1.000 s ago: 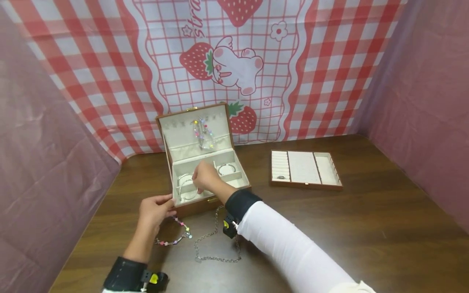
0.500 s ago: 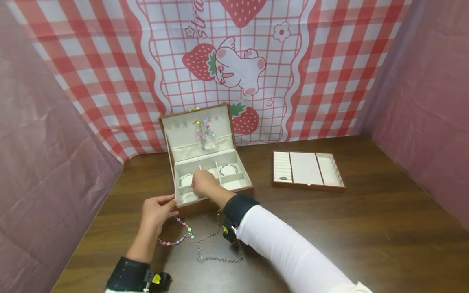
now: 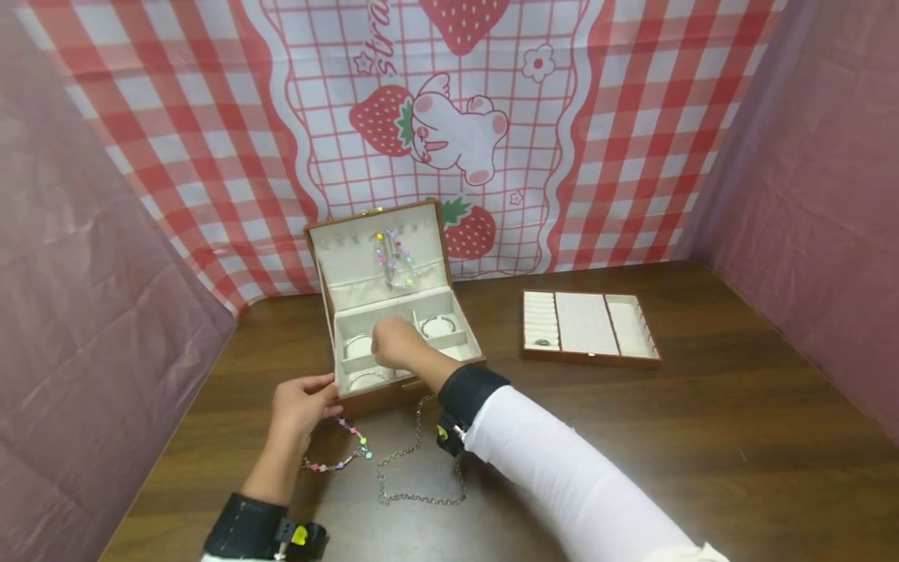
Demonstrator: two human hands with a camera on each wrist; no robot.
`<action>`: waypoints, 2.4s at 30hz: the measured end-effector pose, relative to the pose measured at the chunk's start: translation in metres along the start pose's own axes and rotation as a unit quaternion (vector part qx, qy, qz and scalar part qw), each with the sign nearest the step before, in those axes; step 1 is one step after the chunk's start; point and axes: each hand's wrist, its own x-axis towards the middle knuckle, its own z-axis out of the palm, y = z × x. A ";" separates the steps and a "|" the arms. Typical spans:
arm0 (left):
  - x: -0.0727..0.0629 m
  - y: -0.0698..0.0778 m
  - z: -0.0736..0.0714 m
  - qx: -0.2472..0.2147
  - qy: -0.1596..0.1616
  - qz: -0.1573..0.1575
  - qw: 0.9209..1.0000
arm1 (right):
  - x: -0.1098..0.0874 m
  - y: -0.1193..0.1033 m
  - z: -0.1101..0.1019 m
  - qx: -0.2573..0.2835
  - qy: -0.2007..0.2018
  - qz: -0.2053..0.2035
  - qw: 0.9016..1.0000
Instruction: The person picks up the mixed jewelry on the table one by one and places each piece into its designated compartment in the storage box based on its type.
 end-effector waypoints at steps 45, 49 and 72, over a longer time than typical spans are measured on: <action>-0.003 0.000 -0.002 0.006 -0.017 -0.004 1.000 | -0.127 0.092 -0.039 0.114 0.079 -0.072 0.988; -0.003 0.001 -0.001 0.006 -0.013 -0.003 1.000 | -0.136 0.098 -0.035 0.120 0.058 -0.072 0.988; -0.004 0.008 -0.005 0.117 -0.016 0.042 0.992 | -0.187 0.119 -0.028 0.063 -0.150 -0.189 0.968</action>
